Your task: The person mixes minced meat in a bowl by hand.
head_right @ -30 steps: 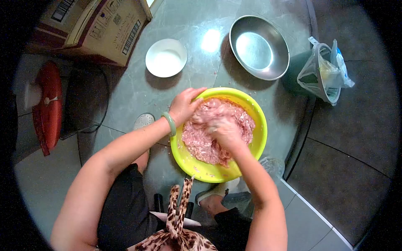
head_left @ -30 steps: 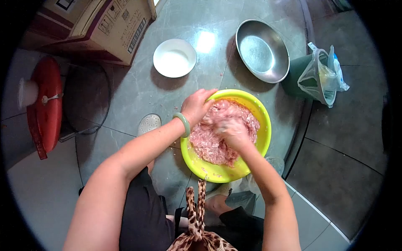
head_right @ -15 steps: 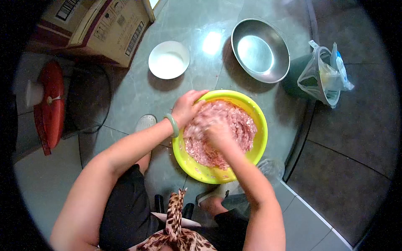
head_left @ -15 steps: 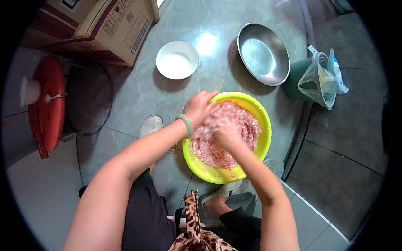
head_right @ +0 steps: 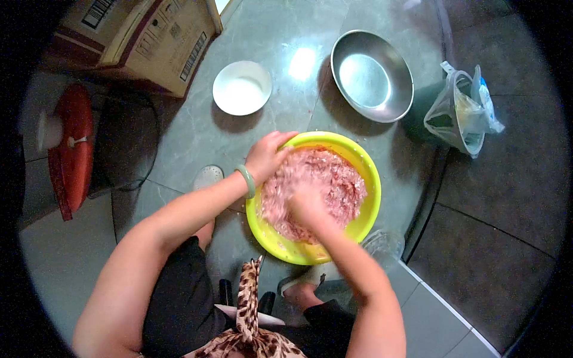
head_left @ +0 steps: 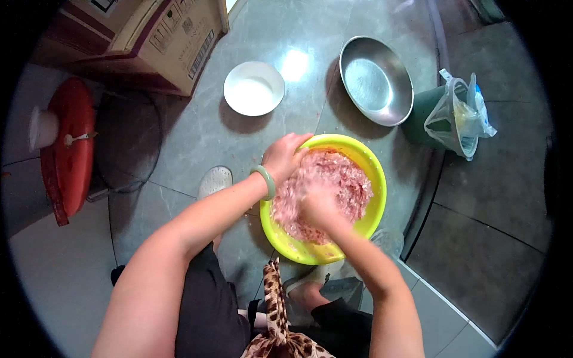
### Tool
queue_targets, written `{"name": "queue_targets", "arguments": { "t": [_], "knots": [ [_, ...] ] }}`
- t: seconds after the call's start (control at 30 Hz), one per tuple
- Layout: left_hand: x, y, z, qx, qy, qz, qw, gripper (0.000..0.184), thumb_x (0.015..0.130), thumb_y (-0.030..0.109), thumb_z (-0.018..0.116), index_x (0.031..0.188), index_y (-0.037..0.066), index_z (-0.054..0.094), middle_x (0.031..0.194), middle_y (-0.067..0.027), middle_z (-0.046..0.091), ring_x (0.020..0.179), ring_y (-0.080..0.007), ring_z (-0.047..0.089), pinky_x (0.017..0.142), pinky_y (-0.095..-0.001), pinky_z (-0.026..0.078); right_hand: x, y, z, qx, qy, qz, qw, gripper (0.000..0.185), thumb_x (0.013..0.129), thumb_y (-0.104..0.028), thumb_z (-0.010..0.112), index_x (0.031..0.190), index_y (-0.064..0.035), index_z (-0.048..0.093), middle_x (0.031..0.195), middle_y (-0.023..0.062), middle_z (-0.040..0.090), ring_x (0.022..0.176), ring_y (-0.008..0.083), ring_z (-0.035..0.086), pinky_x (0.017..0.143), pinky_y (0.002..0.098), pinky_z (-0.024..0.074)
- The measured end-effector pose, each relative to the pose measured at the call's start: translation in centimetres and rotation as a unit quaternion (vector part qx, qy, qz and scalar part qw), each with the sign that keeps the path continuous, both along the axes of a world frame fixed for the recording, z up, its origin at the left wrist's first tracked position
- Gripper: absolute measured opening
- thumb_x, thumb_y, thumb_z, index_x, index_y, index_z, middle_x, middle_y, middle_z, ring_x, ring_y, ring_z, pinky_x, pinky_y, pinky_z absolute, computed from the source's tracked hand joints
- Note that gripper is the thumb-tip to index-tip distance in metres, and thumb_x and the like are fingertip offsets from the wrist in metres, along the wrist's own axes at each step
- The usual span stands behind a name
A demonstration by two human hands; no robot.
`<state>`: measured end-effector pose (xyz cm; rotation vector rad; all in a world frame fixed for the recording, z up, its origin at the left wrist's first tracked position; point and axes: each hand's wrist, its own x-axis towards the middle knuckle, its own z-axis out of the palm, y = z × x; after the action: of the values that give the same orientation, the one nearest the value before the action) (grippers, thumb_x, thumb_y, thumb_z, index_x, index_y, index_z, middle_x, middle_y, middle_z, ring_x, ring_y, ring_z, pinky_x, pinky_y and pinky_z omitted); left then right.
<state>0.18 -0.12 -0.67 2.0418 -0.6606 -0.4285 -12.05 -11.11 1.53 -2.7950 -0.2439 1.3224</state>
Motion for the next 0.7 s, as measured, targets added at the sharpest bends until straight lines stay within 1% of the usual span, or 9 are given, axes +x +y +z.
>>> {"name": "queue_targets", "arguments": {
  "t": [0.07,0.23,0.33,0.4,0.43,0.5,0.53,0.57,0.7],
  "knots": [
    [-0.1,0.0,0.0,-0.002,0.006,0.003,1.0,0.037,0.085,0.015,0.061,0.122,0.014,0.06,0.092,-0.0141,0.059,0.086,-0.033,0.059,0.076,-0.0403,0.048,-1.2,-5.6,-3.3,0.017,-0.306,-0.022,0.952,0.028,0.074,-0.017,0.06,0.101,-0.0127,0.068,0.122,0.0147,0.057,0.121,0.0271,0.05,0.09,0.0492,0.0426],
    [0.1,-0.1,0.1,-0.007,-0.003,0.002,1.0,0.037,0.085,0.015,0.06,0.122,0.014,0.06,0.092,-0.0144,0.059,0.086,-0.0332,0.059,0.076,-0.0407,0.048,-8.8,-4.6,-1.6,-0.054,-0.243,-0.244,0.937,0.047,0.078,-0.03,0.066,0.123,-0.0191,0.061,0.139,0.0169,0.045,0.127,0.0393,0.041,0.101,0.0532,0.0366],
    [-0.2,0.1,-0.1,-0.017,-0.008,0.008,1.0,0.037,0.085,0.016,0.06,0.122,0.013,0.06,0.092,-0.0148,0.059,0.086,-0.0332,0.059,0.077,-0.0409,0.048,-11.5,0.8,-1.1,0.109,-0.079,-0.206,0.969,0.043,0.084,-0.028,0.055,0.127,-0.0294,0.056,0.14,0.0289,0.037,0.128,0.0509,0.034,0.108,0.0532,0.0303],
    [0.0,0.0,-0.2,-0.003,-0.011,-0.001,1.0,0.037,0.086,0.016,0.06,0.122,0.013,0.06,0.092,-0.0148,0.059,0.086,-0.0329,0.059,0.076,-0.0406,0.048,-9.5,4.0,-1.4,0.127,-0.115,-0.175,0.97,0.031,0.086,-0.027,0.053,0.114,-0.0212,0.064,0.137,0.0347,0.035,0.129,0.052,0.034,0.102,0.054,0.0373],
    [0.1,-0.1,-0.1,-0.003,-0.015,-0.001,1.0,0.037,0.086,0.016,0.06,0.122,0.013,0.06,0.092,-0.0148,0.059,0.086,-0.0329,0.059,0.076,-0.0406,0.048,-6.4,4.9,0.3,0.053,-0.107,-0.105,0.987,0.028,0.085,-0.026,0.055,0.108,-0.0151,0.066,0.126,0.0294,0.049,0.126,0.0457,0.041,0.094,0.0537,0.0429],
    [0.1,0.0,0.0,-0.009,-0.003,0.002,1.0,0.036,0.086,0.016,0.06,0.122,0.013,0.06,0.091,-0.0139,0.059,0.085,-0.0322,0.059,0.075,-0.0401,0.048,-1.4,1.7,-2.0,0.072,0.011,-0.177,0.981,0.023,0.08,-0.022,0.058,0.098,-0.0123,0.069,0.109,0.0182,0.062,0.119,0.034,0.051,0.084,0.05,0.0486],
    [0.1,0.0,0.1,-0.007,-0.001,0.001,1.0,0.036,0.086,0.016,0.06,0.122,0.013,0.06,0.091,-0.0139,0.059,0.085,-0.0322,0.059,0.075,-0.0401,0.048,-1.4,-1.5,-3.3,0.083,-0.155,-0.076,0.981,0.016,0.075,-0.019,0.061,0.087,-0.014,0.07,0.098,0.0078,0.067,0.11,0.0248,0.057,0.083,0.0474,0.0482],
    [0.1,0.0,0.2,-0.009,0.001,0.005,1.0,0.036,0.086,0.016,0.06,0.122,0.013,0.06,0.09,-0.0135,0.058,0.085,-0.0319,0.059,0.075,-0.0398,0.048,-1.9,-3.9,-3.1,0.075,-0.251,-0.056,0.963,0.024,0.083,-0.021,0.057,0.104,-0.0175,0.068,0.102,0.0073,0.064,0.111,0.0237,0.055,0.094,0.0511,0.0415],
    [0.1,0.1,0.4,0.007,0.013,0.003,1.0,0.034,0.086,0.018,0.061,0.12,0.015,0.06,0.093,-0.0125,0.059,0.085,-0.0325,0.06,0.075,-0.0416,0.048,-9.7,-6.0,-4.1,-0.038,-0.283,-0.136,0.949,0.037,0.086,-0.031,0.056,0.122,-0.0224,0.061,0.131,0.0135,0.054,0.128,0.0335,0.042,0.105,0.0584,0.0268]
  ]
}}
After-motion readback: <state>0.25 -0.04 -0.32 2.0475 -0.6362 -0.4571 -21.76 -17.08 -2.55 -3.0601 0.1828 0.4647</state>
